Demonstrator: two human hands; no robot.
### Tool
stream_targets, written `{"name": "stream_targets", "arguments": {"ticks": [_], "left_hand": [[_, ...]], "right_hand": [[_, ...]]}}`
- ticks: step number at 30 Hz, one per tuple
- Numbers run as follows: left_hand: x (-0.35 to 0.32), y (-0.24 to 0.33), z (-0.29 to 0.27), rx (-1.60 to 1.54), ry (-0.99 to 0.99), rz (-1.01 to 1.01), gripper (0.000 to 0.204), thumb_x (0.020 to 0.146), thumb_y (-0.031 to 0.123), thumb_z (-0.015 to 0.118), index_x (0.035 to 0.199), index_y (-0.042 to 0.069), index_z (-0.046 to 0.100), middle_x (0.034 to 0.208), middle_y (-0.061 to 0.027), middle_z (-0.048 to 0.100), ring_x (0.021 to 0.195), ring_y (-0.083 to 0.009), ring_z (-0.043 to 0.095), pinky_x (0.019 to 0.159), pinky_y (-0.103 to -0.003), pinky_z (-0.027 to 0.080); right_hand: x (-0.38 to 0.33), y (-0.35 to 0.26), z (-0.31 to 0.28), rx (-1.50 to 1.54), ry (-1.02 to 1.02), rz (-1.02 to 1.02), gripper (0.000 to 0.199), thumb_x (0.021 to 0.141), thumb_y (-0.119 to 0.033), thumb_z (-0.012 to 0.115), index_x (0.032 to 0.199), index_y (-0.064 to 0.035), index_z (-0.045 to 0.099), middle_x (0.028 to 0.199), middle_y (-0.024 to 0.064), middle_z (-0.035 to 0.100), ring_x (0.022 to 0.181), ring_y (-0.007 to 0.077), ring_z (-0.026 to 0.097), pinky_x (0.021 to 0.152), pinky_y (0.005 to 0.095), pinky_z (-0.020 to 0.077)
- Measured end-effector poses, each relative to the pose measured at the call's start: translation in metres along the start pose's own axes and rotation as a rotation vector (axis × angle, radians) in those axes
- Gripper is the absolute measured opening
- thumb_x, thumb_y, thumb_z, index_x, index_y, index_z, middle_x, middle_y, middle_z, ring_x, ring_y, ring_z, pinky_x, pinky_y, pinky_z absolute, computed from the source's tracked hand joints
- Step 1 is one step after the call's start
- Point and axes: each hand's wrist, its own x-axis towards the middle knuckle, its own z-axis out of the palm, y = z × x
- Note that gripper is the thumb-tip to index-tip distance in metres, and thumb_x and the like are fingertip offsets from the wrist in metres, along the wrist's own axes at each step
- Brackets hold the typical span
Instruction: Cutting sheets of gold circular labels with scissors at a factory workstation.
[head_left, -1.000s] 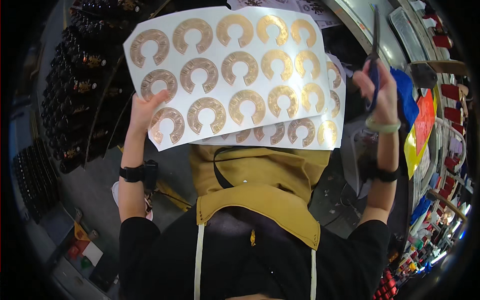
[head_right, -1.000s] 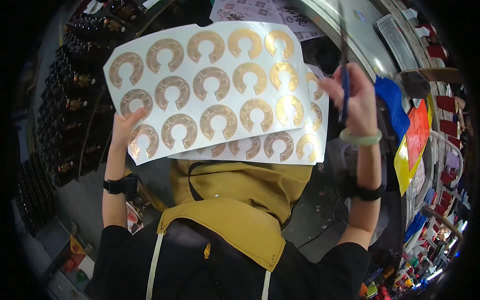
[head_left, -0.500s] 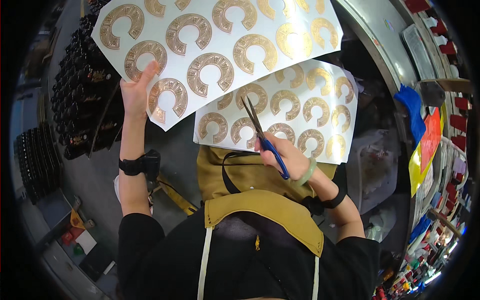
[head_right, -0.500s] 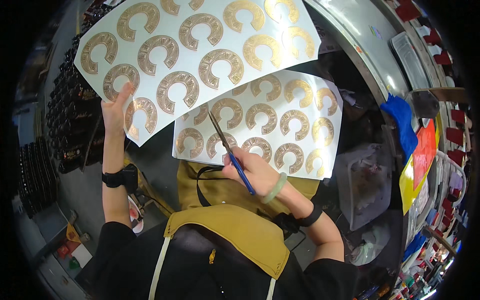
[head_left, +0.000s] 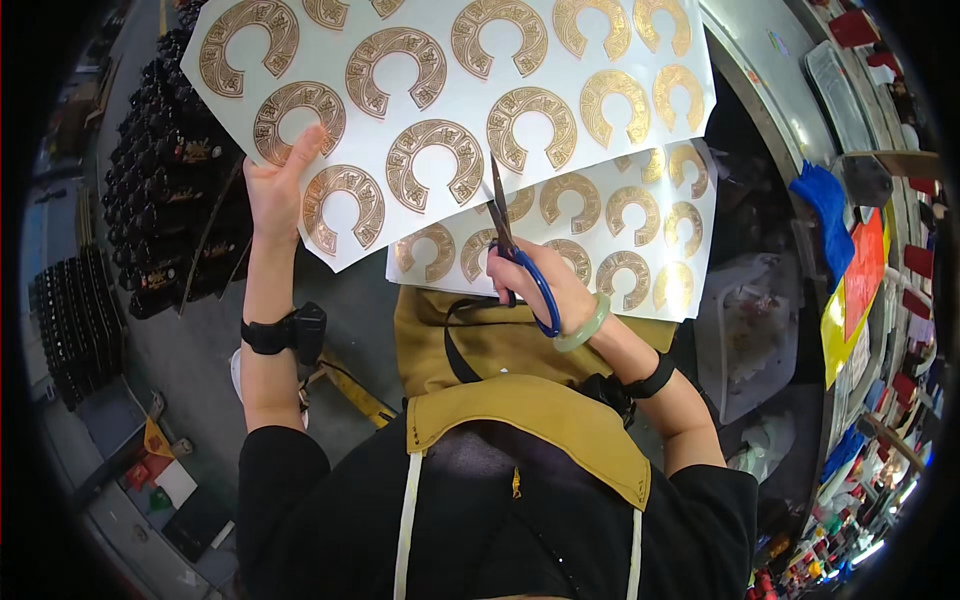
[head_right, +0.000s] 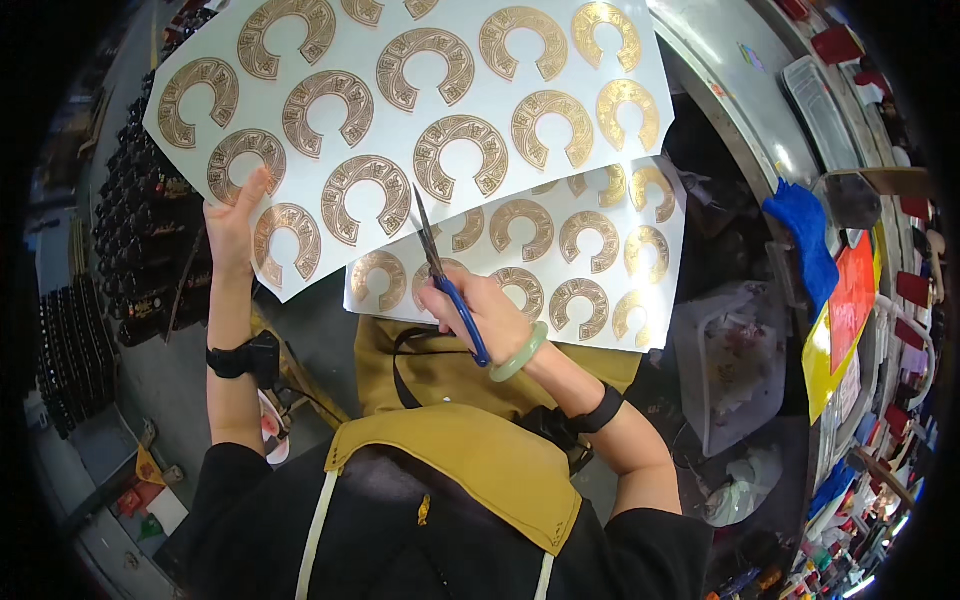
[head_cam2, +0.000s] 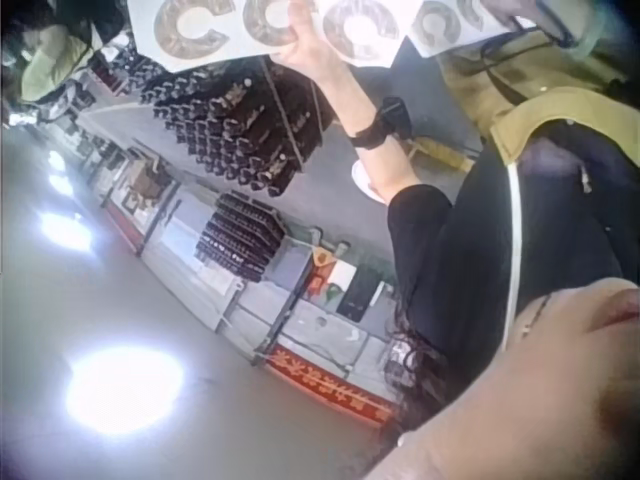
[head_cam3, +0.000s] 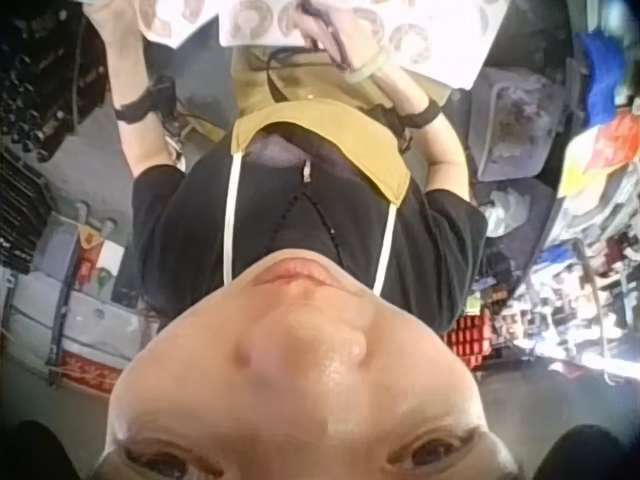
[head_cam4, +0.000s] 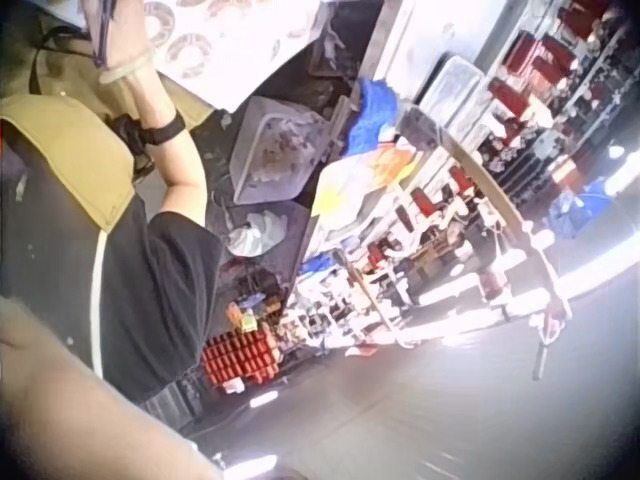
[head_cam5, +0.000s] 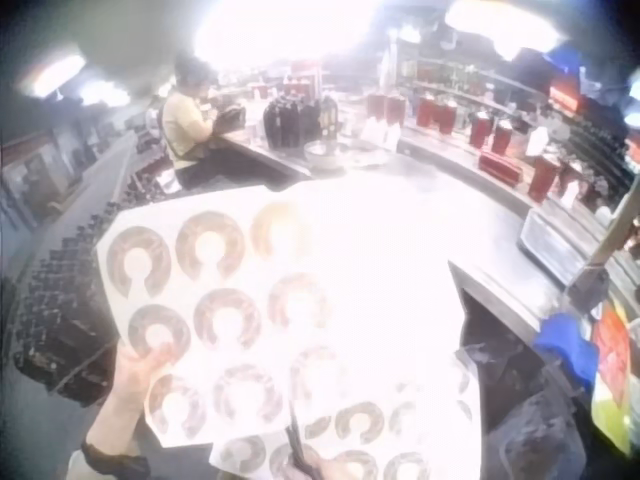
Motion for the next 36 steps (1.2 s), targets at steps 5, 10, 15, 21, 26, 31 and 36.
{"name": "stream_targets", "arguments": {"ticks": [5,10,15,21,26,31,36], "left_hand": [[0.002,-0.001,0.0,0.002,0.005,0.007,0.02,0.087,0.0,0.067,0.106,-0.002,0.063,0.1,-0.0063,0.066,0.087,-0.0116,0.062,0.079,-0.025,0.05],[0.002,0.0,0.0,0.005,-0.006,0.001,0.02,0.086,0.0,0.067,0.106,-0.002,0.063,0.1,-0.006,0.066,0.088,-0.0114,0.062,0.08,-0.025,0.05],[0.0,0.001,0.001,0.008,-0.026,-0.013,0.021,0.086,0.0,0.067,0.107,-0.002,0.063,0.1,-0.0057,0.066,0.088,-0.011,0.061,0.08,-0.025,0.049],[0.0,0.003,0.005,0.026,-0.043,0.022,0.02,0.087,0.0,0.067,0.107,-0.002,0.063,0.099,-0.0058,0.066,0.088,-0.0112,0.061,0.08,-0.025,0.049],[0.002,0.004,0.007,0.051,-0.068,0.022,0.021,0.087,0.001,0.067,0.108,-0.002,0.062,0.101,-0.0057,0.065,0.09,-0.0111,0.061,0.081,-0.025,0.048],[0.003,0.001,0.006,0.002,-0.081,-0.025,0.024,0.087,0.001,0.067,0.11,-0.002,0.061,0.103,-0.0057,0.065,0.091,-0.0113,0.061,0.081,-0.026,0.049],[0.001,0.001,0.0,0.006,-0.092,-0.057,0.026,0.087,0.002,0.067,0.112,-0.001,0.06,0.104,-0.006,0.065,0.092,-0.0117,0.061,0.081,-0.026,0.049]], "right_hand": [[-0.002,0.008,-0.004,0.005,-0.02,0.0,0.045,0.095,-0.045,0.051,0.092,-0.0013,0.056,0.066,0.0036,0.052,0.062,0.0121,0.053,0.061,0.0282,0.0456],[-0.001,0.009,-0.004,-0.05,-0.005,-0.004,0.05,0.094,-0.051,0.048,0.089,-0.0014,0.056,0.065,0.006,0.055,0.063,0.0138,0.055,0.061,0.0286,0.0461],[-0.002,0.001,0.002,0.036,-0.001,0.052,0.048,0.094,-0.045,0.047,0.081,0.0002,0.057,0.064,0.0071,0.057,0.06,0.0148,0.057,0.061,0.0291,0.0473],[-0.003,0.01,0.011,0.016,0.143,-0.085,0.036,0.094,-0.022,0.049,0.069,0.003,0.056,0.051,0.0078,0.052,0.046,0.0163,0.05,0.05,0.0309,0.044],[-0.001,0.022,0.02,0.045,0.227,-0.121,0.036,0.093,-0.021,0.054,0.067,0.0041,0.054,0.05,0.0096,0.049,0.044,0.0174,0.042,0.047,0.0337,0.039],[-0.009,0.016,0.019,0.052,0.183,-0.011,0.044,0.095,-0.031,0.055,0.065,0.0013,0.053,0.049,0.0058,0.046,0.047,0.0111,0.041,0.045,0.0303,0.0362],[-0.014,0.009,0.009,0.16,0.005,0.134,0.055,0.1,-0.05,0.038,0.069,-0.0054,0.047,0.058,0.0012,0.048,0.051,0.0092,0.047,0.05,0.0236,0.038]]}}
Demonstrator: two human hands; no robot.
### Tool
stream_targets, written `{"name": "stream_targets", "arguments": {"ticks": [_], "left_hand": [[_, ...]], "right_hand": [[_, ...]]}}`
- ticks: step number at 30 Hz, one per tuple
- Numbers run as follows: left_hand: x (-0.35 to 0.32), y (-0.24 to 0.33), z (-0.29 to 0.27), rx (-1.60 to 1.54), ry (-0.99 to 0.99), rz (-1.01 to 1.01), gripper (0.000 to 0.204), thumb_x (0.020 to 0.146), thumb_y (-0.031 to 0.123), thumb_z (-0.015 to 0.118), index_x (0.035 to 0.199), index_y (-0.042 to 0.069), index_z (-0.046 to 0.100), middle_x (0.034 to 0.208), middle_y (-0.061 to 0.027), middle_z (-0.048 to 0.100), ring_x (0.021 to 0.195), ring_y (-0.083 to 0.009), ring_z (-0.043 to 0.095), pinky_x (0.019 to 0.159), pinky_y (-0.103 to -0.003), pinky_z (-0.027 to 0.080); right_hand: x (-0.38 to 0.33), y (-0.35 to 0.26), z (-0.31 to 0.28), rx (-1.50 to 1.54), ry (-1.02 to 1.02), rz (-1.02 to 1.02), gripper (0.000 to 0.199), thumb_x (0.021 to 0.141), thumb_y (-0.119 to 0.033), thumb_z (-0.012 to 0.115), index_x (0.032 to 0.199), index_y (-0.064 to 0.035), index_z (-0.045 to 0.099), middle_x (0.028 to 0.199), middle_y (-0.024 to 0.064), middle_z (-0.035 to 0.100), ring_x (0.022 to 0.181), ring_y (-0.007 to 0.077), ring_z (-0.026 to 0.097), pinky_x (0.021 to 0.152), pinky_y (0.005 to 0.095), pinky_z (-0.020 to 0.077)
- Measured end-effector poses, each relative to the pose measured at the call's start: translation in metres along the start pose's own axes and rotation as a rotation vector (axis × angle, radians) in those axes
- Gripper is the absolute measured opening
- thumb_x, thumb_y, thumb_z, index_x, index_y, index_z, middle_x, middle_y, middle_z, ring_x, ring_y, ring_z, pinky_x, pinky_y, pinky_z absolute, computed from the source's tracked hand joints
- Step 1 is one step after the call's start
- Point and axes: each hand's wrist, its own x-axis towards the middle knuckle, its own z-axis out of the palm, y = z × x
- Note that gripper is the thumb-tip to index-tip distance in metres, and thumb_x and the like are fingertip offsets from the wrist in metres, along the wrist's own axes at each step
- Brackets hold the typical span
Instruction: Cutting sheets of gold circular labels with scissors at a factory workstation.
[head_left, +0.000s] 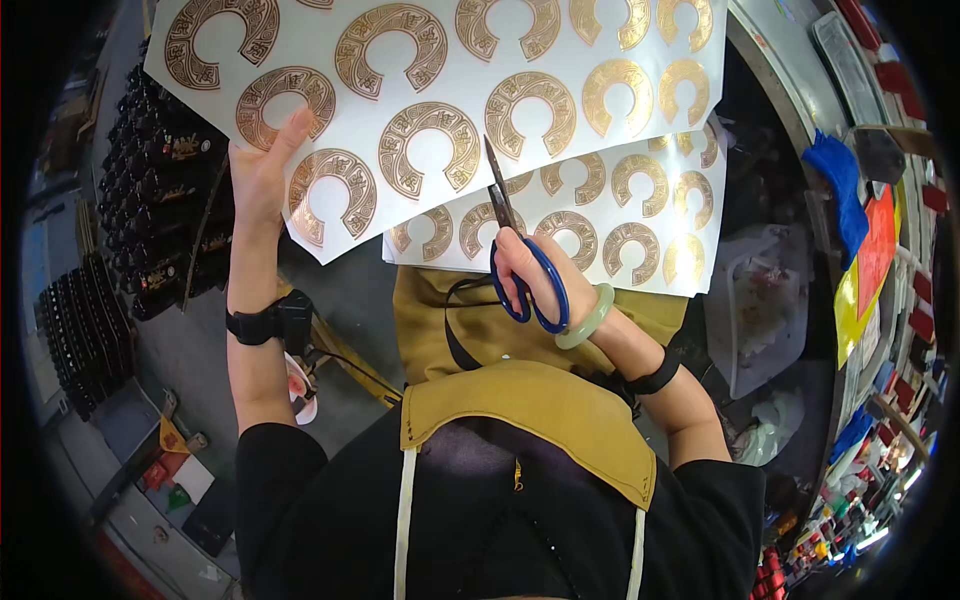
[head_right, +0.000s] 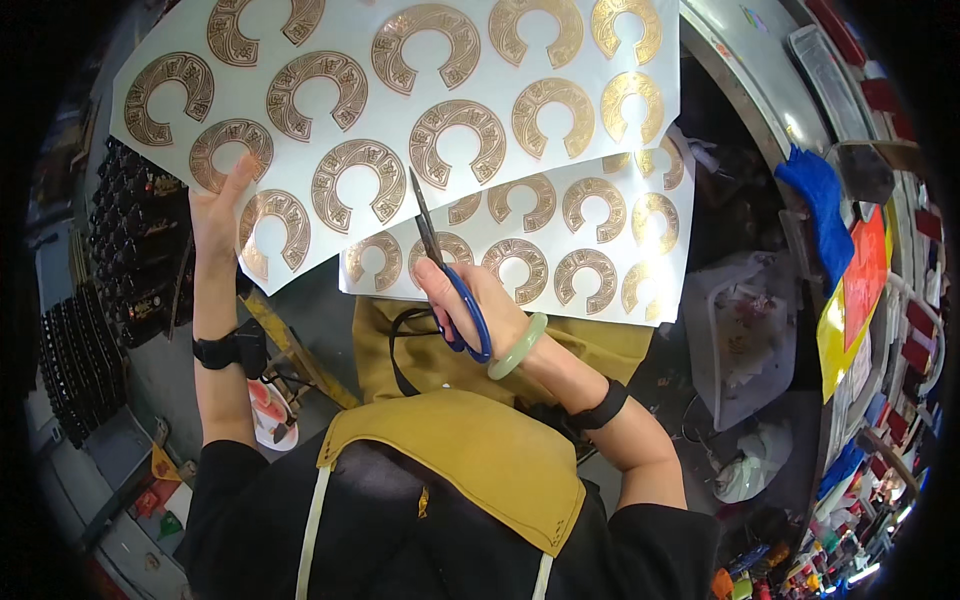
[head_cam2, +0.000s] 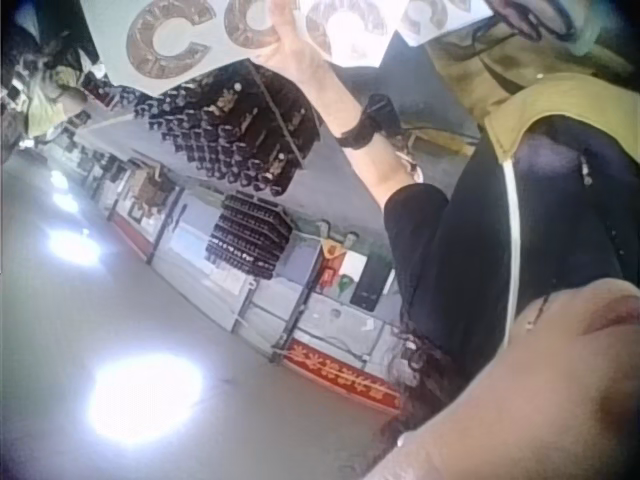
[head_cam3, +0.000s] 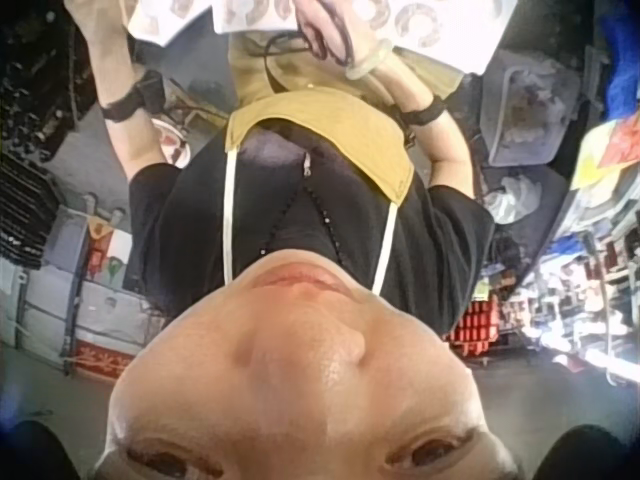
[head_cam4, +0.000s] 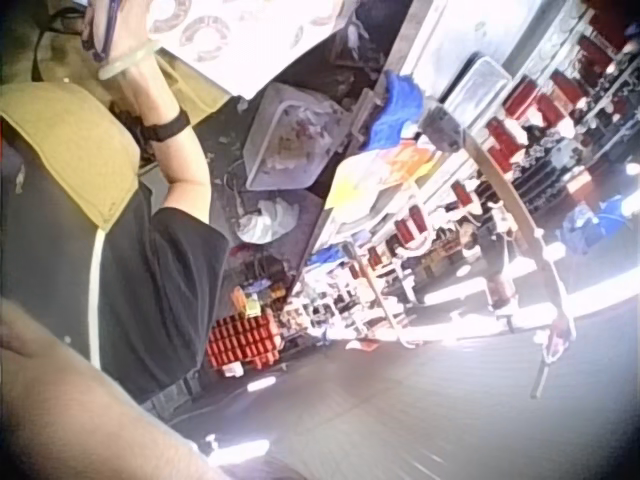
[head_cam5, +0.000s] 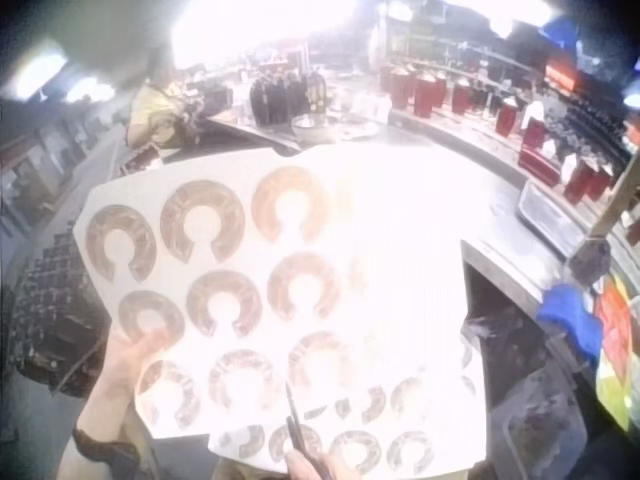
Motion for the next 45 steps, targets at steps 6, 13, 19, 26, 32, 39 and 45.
{"name": "stream_targets", "arguments": {"ticks": [6,13,19,26,32,39,45], "left_hand": [[-0.005,-0.004,0.005,0.081,-0.078,-0.016,0.026,0.086,0.002,0.068,0.111,-0.001,0.061,0.102,-0.0063,0.065,0.089,-0.0121,0.062,0.08,-0.026,0.05],[-0.005,0.0,0.011,0.044,-0.088,-0.002,0.025,0.087,0.001,0.067,0.11,-0.002,0.061,0.101,-0.0067,0.065,0.089,-0.0125,0.062,0.079,-0.027,0.051],[-0.006,0.0,0.015,0.014,-0.117,-0.064,0.025,0.087,0.002,0.067,0.111,-0.002,0.06,0.1,-0.0069,0.065,0.088,-0.013,0.062,0.079,-0.027,0.051],[-0.01,-0.004,0.01,0.026,-0.137,-0.097,0.026,0.087,0.002,0.067,0.111,-0.002,0.06,0.102,-0.0075,0.065,0.09,-0.0132,0.062,0.079,-0.027,0.05],[-0.015,-0.004,0.012,0.06,-0.141,-0.108,0.025,0.087,0.002,0.067,0.11,-0.002,0.06,0.102,-0.0074,0.065,0.09,-0.0133,0.062,0.079,-0.027,0.051],[-0.021,-0.006,0.017,0.033,-0.162,-0.117,0.026,0.087,0.001,0.067,0.111,-0.003,0.059,0.101,-0.0079,0.066,0.086,-0.0133,0.063,0.076,-0.026,0.052],[-0.02,0.001,0.023,0.019,-0.138,-0.107,0.026,0.086,0.0,0.067,0.111,-0.004,0.06,0.099,-0.0082,0.066,0.085,-0.0132,0.063,0.076,-0.026,0.052]], "right_hand": [[0.004,0.007,0.006,0.132,-0.091,0.016,0.047,0.101,-0.043,0.037,0.078,-0.0037,0.049,0.065,0.0049,0.053,0.062,0.0136,0.051,0.059,0.0254,0.0409],[0.011,0.02,0.02,0.059,0.249,-0.145,0.039,0.092,-0.025,0.054,0.064,0.0009,0.054,0.048,0.0047,0.051,0.045,0.0118,0.051,0.047,0.0285,0.0431],[0.013,0.029,0.02,-0.024,0.286,-0.167,0.042,0.093,-0.028,0.056,0.061,0.0,0.054,0.046,0.0036,0.049,0.045,0.0099,0.05,0.045,0.028,0.041],[-0.002,0.021,0.009,0.143,-0.009,-0.068,0.044,0.089,-0.043,0.061,0.069,-0.0051,0.053,0.054,-0.0006,0.05,0.048,0.008,0.048,0.045,0.0238,0.0377],[0.002,0.025,0.011,0.129,-0.139,0.0,0.045,0.093,-0.037,0.049,0.063,-0.0038,0.051,0.065,0.003,0.051,0.066,0.0101,0.045,0.064,0.0257,0.035],[0.002,0.029,0.018,0.15,0.189,-0.054,0.038,0.091,-0.031,0.055,0.073,0.0026,0.057,0.057,0.0046,0.054,0.05,0.0101,0.053,0.049,0.0252,0.0432],[0.006,0.033,0.024,0.047,0.333,-0.139,0.037,0.091,-0.021,0.056,0.065,0.0053,0.055,0.049,0.0088,0.048,0.043,0.013,0.043,0.046,0.0314,0.0391]]}}
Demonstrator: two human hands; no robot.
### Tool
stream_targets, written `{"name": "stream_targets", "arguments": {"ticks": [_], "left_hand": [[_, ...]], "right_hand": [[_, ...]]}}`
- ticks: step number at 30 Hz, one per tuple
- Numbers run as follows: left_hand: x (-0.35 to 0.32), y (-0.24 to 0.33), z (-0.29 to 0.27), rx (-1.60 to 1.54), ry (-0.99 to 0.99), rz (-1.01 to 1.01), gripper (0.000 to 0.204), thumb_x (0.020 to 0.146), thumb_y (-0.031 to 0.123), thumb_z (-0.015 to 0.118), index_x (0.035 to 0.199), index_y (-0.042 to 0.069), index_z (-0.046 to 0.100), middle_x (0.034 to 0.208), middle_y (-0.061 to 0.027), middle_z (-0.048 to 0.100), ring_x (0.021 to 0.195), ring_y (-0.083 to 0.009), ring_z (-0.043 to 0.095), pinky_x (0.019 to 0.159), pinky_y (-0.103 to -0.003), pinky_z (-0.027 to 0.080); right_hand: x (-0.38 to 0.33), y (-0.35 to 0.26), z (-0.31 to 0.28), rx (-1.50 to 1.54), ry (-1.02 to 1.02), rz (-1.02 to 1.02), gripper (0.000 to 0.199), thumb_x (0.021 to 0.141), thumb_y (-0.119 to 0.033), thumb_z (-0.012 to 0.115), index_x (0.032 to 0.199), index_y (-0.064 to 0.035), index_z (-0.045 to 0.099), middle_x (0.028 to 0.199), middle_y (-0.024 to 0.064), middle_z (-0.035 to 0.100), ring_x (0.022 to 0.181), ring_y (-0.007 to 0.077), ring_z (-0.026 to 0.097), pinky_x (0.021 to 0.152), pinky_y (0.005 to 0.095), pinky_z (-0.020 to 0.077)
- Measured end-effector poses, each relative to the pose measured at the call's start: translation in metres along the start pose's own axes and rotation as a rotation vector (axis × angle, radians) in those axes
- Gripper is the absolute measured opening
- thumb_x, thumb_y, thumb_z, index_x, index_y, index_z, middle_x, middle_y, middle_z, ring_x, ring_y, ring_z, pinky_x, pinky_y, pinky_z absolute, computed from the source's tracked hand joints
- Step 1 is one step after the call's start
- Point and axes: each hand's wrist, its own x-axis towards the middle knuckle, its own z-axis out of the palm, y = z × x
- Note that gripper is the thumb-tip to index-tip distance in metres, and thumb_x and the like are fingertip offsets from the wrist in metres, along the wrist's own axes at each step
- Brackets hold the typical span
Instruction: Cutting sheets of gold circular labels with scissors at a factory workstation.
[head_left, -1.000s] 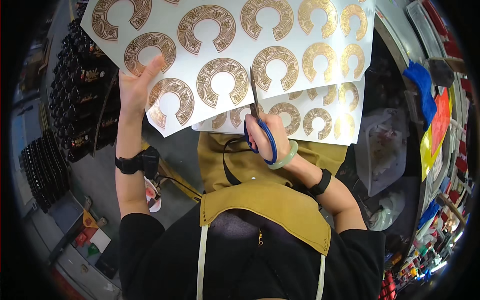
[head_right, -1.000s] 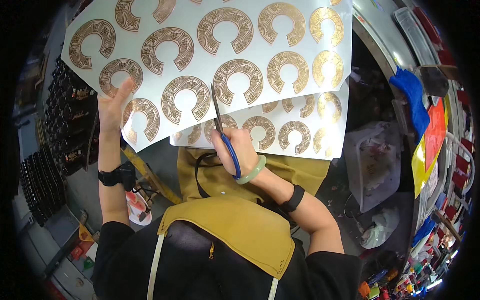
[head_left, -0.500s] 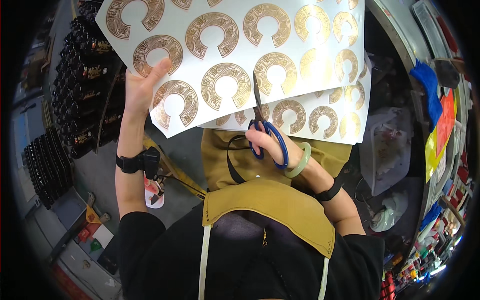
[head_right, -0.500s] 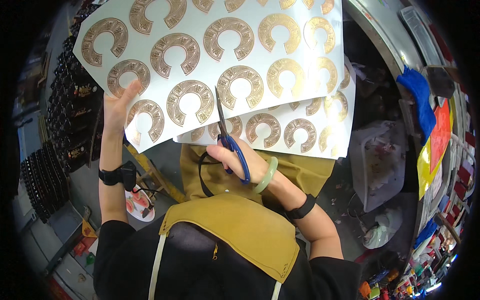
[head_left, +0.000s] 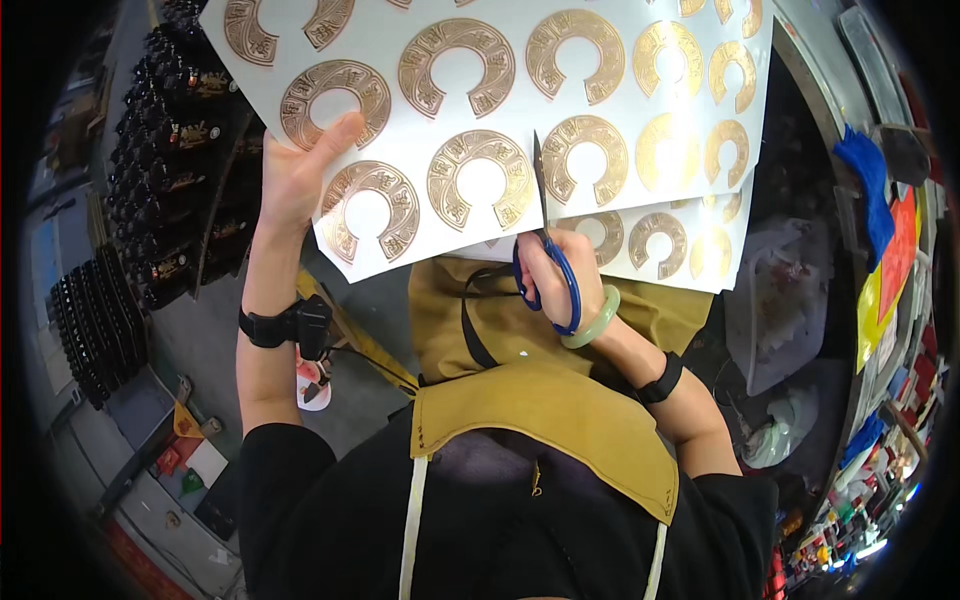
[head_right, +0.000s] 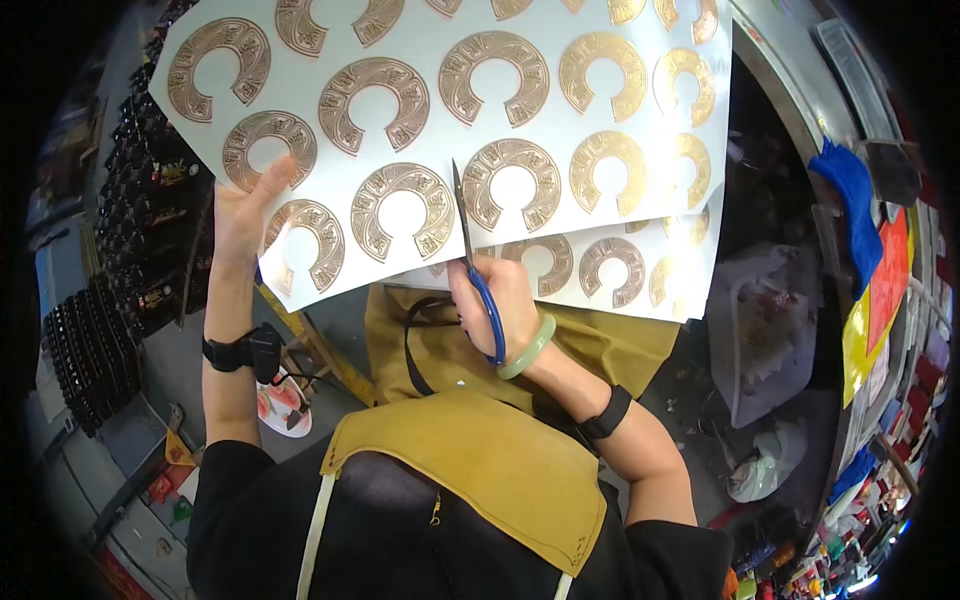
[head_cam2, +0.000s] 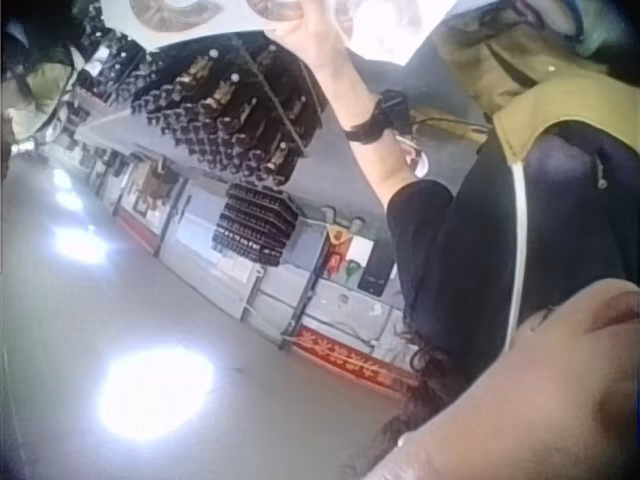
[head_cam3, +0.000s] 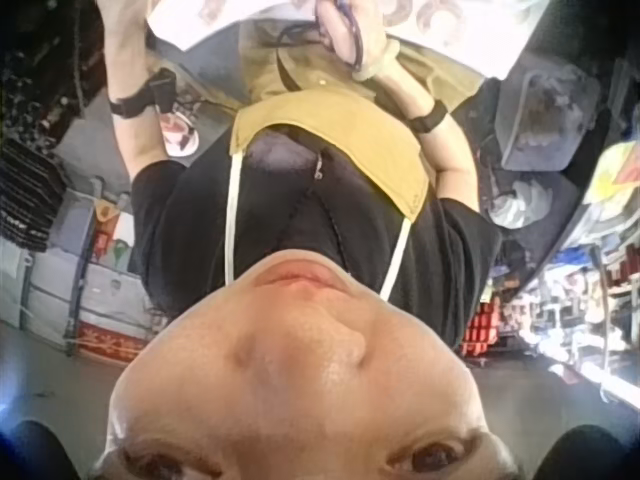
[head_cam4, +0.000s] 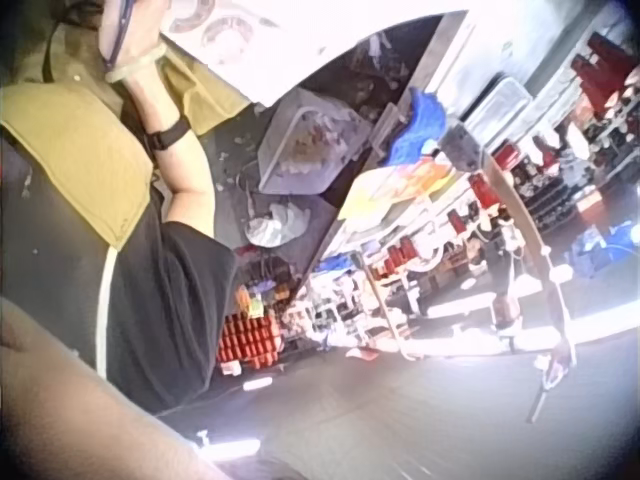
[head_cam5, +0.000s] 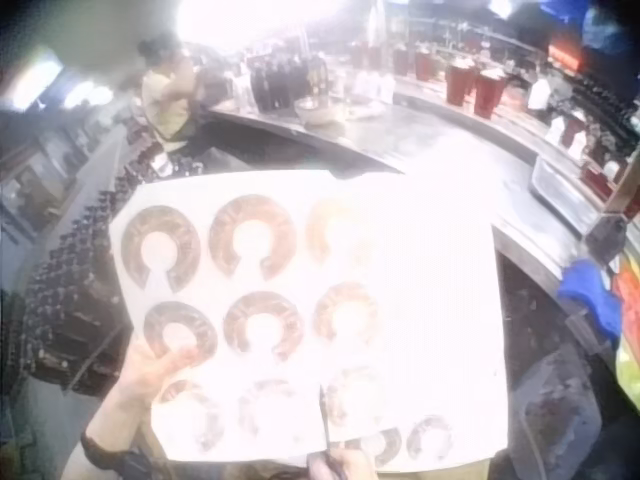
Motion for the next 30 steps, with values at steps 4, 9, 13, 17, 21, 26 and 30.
{"name": "stream_targets", "arguments": {"ticks": [4,9,13,17,21,26,30], "left_hand": [[0.001,0.006,0.002,0.031,-0.016,-0.033,0.025,0.086,0.001,0.068,0.109,-0.004,0.061,0.099,-0.0083,0.067,0.085,-0.013,0.064,0.075,-0.026,0.052],[0.001,0.007,-0.006,0.058,-0.013,-0.056,0.025,0.086,0.001,0.068,0.108,-0.005,0.062,0.099,-0.0081,0.067,0.085,-0.0122,0.063,0.074,-0.026,0.052],[-0.003,0.006,-0.015,0.123,0.027,-0.06,0.026,0.085,0.001,0.069,0.109,-0.005,0.062,0.098,-0.0079,0.067,0.085,-0.0116,0.063,0.075,-0.026,0.052],[-0.001,0.009,-0.02,0.211,0.007,0.04,0.03,0.082,0.001,0.071,0.11,-0.005,0.062,0.099,-0.0073,0.068,0.084,-0.0094,0.062,0.075,-0.026,0.053],[-0.002,0.014,-0.022,-0.007,-0.033,-0.075,0.027,0.085,0.002,0.067,0.111,-0.003,0.063,0.099,-0.0063,0.069,0.084,-0.0098,0.064,0.074,-0.027,0.054],[-0.004,0.015,-0.031,-0.005,-0.04,-0.17,0.032,0.085,0.001,0.067,0.116,-0.003,0.058,0.103,-0.0058,0.066,0.091,-0.0102,0.062,0.079,-0.027,0.052],[-0.01,0.014,-0.031,-0.024,-0.054,-0.141,0.029,0.085,0.005,0.069,0.112,-0.004,0.062,0.101,-0.0067,0.068,0.087,-0.0096,0.063,0.077,-0.027,0.053]], "right_hand": [[0.002,-0.006,-0.001,-0.068,0.018,-0.032,0.039,0.091,-0.021,0.058,0.064,0.0068,0.054,0.047,0.0117,0.042,0.045,0.0148,0.037,0.046,0.0351,0.035],[-0.006,-0.02,-0.016,-0.004,-0.263,0.126,0.049,0.095,-0.043,0.052,0.068,-0.0028,0.054,0.051,0.0001,0.049,0.047,0.0093,0.049,0.047,0.0247,0.0392],[-0.006,-0.016,-0.02,0.327,-0.452,0.313,0.06,0.096,-0.062,0.033,0.079,-0.0071,0.049,0.063,0.0015,0.048,0.058,0.0104,0.048,0.055,0.0248,0.0399],[0.008,-0.009,-0.02,0.053,-0.555,0.276,0.06,0.098,-0.06,0.022,0.089,-0.0082,0.051,0.067,0.0033,0.053,0.062,0.0118,0.048,0.061,0.0251,0.0401],[0.024,-0.015,-0.023,0.133,-0.482,0.421,0.08,0.096,-0.066,0.019,0.102,0.004,0.058,0.075,0.0076,0.061,0.067,0.0132,0.057,0.062,0.0248,0.0429],[0.025,-0.025,-0.019,-0.106,-0.423,-0.049,0.064,0.102,-0.049,0.029,0.092,0.0059,0.061,0.071,0.0077,0.06,0.065,0.0132,0.056,0.061,0.0256,0.0443],[0.014,-0.024,-0.003,0.062,-0.333,0.103,0.056,0.101,-0.04,0.035,0.077,0.0042,0.059,0.06,0.0073,0.057,0.055,0.0143,0.055,0.053,0.0278,0.0436]]}}
